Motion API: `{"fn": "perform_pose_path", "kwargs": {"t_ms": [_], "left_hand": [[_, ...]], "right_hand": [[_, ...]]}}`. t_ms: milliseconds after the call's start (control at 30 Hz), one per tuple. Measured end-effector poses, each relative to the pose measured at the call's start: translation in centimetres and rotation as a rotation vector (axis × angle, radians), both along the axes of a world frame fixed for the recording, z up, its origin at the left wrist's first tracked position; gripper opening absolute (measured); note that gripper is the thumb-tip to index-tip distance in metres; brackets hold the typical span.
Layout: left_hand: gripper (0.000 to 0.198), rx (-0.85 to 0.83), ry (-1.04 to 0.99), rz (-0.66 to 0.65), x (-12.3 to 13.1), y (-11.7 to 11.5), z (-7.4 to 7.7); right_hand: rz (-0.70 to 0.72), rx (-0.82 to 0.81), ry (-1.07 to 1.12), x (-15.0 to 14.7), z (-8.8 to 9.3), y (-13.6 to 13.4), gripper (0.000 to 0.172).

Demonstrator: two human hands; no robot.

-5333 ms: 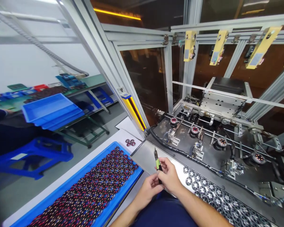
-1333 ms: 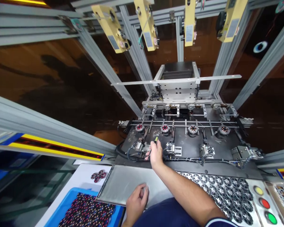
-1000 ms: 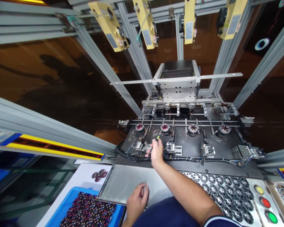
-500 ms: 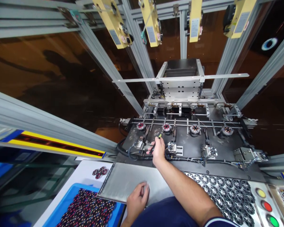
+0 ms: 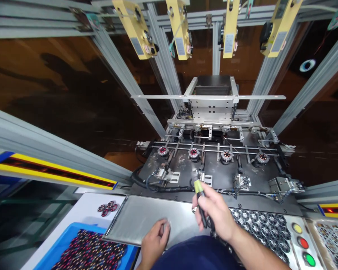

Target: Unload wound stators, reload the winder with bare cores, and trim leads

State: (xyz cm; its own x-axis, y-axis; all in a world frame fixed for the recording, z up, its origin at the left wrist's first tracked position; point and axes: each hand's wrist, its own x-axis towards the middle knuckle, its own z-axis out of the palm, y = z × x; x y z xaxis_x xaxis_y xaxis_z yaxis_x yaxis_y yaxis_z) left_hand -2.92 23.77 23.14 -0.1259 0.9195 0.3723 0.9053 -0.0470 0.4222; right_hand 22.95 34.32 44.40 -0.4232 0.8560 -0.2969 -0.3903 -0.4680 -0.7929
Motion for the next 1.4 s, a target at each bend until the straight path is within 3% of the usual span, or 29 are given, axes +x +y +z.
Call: {"fn": "perform_pose_path", "kwargs": {"t_ms": [133,233,333,933,1200,1333,1400], "left_hand": [[0.03,0.004,-0.023,0.008,-0.1,0.0,-0.4],[0.033,0.004,-0.023,0.006,-0.2,0.0,-0.5],[0.036,0.007,-0.008,0.005,-0.3,0.1,-0.6],[0.034,-0.011,0.012,0.008,-0.7,-0.1,-1.3],[0.034,-0.017,0.01,0.022,-0.6,-0.3,-1.4],[0.032,-0.085,-0.015,0.037,-1.3,-0.5,-2.0],[0.029,-0.156,-0.027,0.037,-1.7,-0.6,-2.3]], "right_hand": [[-0.338,-0.137,-0.134,2.7,-4.5,2.7,0.041],[-0.438,-0.175,-0.108,2.8,-7.0,4.6,0.04],[-0.486,-0.18,-0.049,2.5,-7.9,5.6,0.041],[-0.547,-0.257,0.051,2.8,-8.2,6.6,0.027],[-0.545,-0.233,0.111,2.7,-8.4,7.2,0.031],[-0.467,-0.194,0.169,2.2,-6.8,5.9,0.036],[-0.313,-0.159,0.2,2.6,-5.2,3.9,0.043]]}}
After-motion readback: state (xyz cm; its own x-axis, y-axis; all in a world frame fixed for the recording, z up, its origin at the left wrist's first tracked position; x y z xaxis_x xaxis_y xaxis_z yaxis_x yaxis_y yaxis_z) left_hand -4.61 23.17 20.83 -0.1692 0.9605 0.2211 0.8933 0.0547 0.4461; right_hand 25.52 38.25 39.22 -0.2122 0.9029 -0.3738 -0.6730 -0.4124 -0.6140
